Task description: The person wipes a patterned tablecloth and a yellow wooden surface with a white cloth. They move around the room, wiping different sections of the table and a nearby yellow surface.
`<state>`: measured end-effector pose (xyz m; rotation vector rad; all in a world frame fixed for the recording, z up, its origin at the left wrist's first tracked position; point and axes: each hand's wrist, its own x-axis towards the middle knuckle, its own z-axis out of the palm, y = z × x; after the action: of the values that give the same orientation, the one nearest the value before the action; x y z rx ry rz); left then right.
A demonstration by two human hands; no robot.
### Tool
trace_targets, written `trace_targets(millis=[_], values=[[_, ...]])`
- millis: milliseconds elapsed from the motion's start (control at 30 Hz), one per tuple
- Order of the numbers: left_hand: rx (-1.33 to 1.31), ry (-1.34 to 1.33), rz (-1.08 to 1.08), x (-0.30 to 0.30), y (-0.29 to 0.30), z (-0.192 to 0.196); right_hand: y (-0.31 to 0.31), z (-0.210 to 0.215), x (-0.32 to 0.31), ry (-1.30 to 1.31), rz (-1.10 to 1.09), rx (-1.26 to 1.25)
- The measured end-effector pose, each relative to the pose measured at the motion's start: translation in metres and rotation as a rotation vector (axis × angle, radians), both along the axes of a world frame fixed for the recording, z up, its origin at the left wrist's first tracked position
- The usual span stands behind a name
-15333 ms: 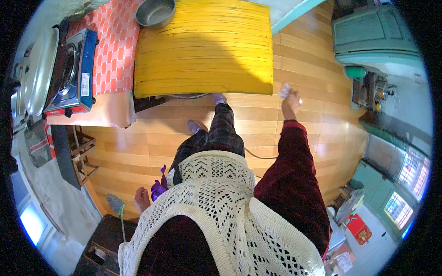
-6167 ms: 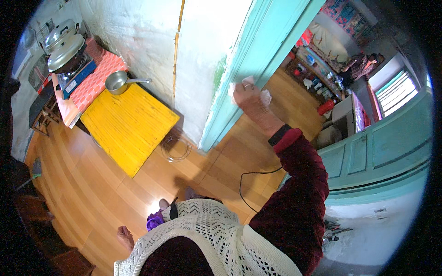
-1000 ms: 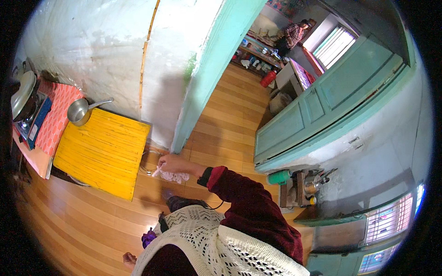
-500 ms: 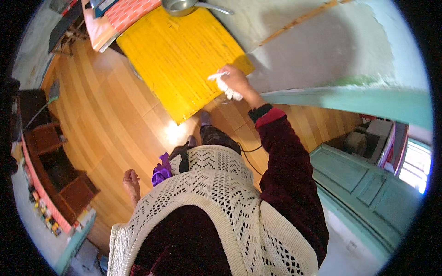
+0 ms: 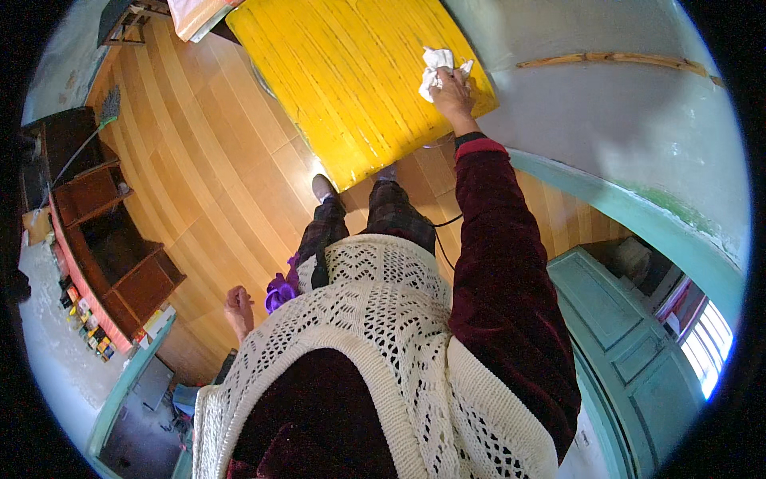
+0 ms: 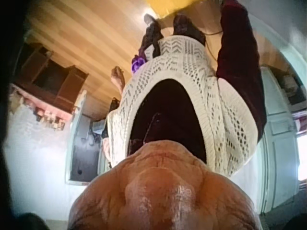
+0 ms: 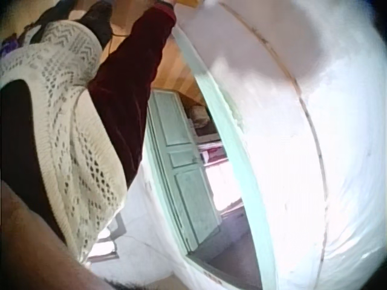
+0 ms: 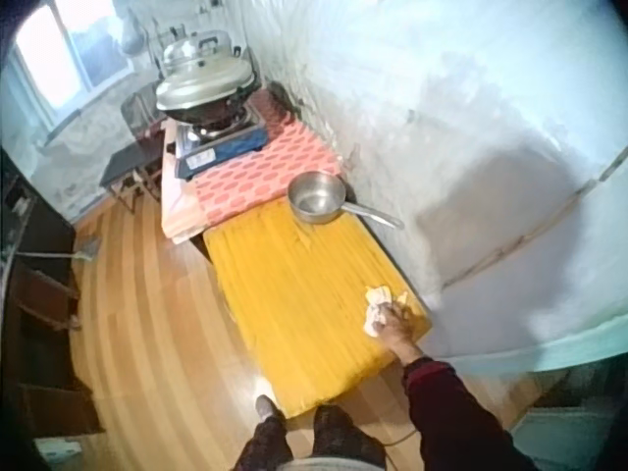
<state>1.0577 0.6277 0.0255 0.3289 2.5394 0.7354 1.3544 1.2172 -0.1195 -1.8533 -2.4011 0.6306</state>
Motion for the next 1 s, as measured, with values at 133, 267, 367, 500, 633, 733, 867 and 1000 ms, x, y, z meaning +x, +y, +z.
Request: trace_targets(millis=[133, 267, 367, 500, 633, 733, 867, 1000], values=[[-0.012, 0.034, -0.062, -0.03, 0.001, 0.004, -0.037, -0.012, -0.017, -0.004, -0.004, 0.104], [-0.037, 0.059, -0.091, -0.059, 0.001, 0.014, -0.092, -0.023, -0.052, 0.089, 0.116, 0.256], [0.022, 0.029, -0.062, -0.076, 0.001, 0.012, -0.147, -0.024, -0.088, 0.276, 0.167, 0.134], [0.02, 0.055, -0.125, -0.098, -0.003, 0.008, -0.189, -0.001, -0.116, 0.439, 0.496, -0.243], [0.01, 0.061, -0.145, -0.115, -0.009, 0.001, -0.188, 0.023, -0.127, 0.516, 0.343, -0.434], [-0.007, 0.062, -0.146, -0.123, -0.016, -0.001, -0.162, 0.027, -0.12, 0.592, 0.083, -0.49], [0.067, 0.019, -0.072, -0.129, -0.034, -0.007, -0.129, 0.014, -0.095, 0.625, -0.044, -0.091], [0.124, -0.018, 0.004, -0.135, -0.059, -0.021, -0.127, -0.012, -0.088, 0.424, -0.227, -0.247]])
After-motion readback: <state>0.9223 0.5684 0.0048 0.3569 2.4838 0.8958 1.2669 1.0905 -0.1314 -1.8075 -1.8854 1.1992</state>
